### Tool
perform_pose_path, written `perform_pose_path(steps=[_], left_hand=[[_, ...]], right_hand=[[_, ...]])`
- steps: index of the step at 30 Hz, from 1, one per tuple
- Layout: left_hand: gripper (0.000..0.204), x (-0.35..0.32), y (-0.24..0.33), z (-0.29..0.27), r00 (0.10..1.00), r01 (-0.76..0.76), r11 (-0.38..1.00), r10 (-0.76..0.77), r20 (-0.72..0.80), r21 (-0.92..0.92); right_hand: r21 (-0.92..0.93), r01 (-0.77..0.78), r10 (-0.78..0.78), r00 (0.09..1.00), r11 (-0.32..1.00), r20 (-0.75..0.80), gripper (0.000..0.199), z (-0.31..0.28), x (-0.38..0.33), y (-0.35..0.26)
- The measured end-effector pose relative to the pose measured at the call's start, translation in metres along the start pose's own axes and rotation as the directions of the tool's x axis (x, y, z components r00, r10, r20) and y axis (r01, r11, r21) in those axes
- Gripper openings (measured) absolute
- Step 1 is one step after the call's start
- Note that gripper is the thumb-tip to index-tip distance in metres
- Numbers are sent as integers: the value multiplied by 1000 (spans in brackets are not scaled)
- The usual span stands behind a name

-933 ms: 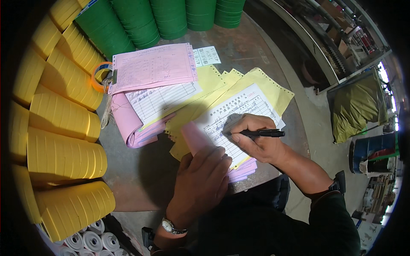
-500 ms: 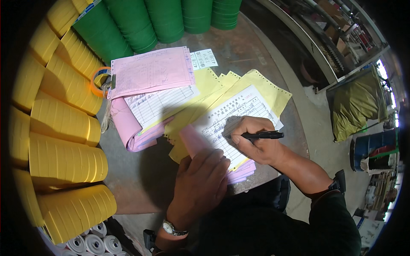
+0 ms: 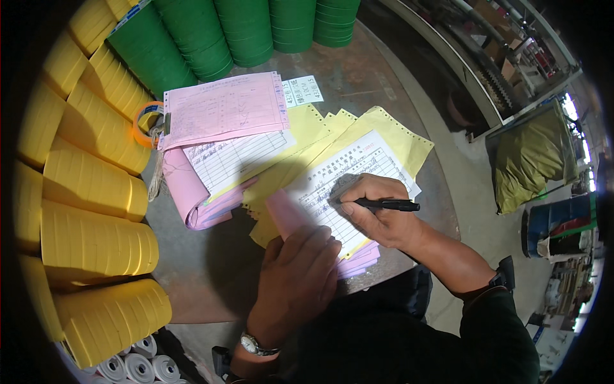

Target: Organizing rolls of industrial tape on a table and writing in a production log.

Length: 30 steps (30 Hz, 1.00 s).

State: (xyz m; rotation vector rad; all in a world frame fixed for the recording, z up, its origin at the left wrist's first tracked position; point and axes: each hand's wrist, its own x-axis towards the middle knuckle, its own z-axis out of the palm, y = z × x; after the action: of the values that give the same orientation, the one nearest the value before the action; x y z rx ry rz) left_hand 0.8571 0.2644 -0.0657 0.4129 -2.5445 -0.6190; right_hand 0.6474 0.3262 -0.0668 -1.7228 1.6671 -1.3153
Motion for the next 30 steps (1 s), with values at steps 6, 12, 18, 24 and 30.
perform_pose_path(steps=[6,12,18,24,30], left_hand=[[36,-1,-1,0,1000,1,1000,-1,2,-5],[35,-2,-2,1,1000,1,1000,-1,-1,-3],[34,-1,0,0,1000,9,1000,-9,12,0],[33,-2,-1,0,1000,8,1000,-8,15,2],[34,-1,0,0,1000,6,1000,-6,15,1]], right_hand=[[-24,-10,10,1000,1000,-16,8,0,0,1],[-16,-11,11,1000,1000,11,9,-1,0,-2],[23,-28,28,999,999,32,8,-1,0,-2],[35,-18,17,999,999,37,7,-2,0,-2],[-8,-28,28,999,1000,27,8,-2,-1,0]])
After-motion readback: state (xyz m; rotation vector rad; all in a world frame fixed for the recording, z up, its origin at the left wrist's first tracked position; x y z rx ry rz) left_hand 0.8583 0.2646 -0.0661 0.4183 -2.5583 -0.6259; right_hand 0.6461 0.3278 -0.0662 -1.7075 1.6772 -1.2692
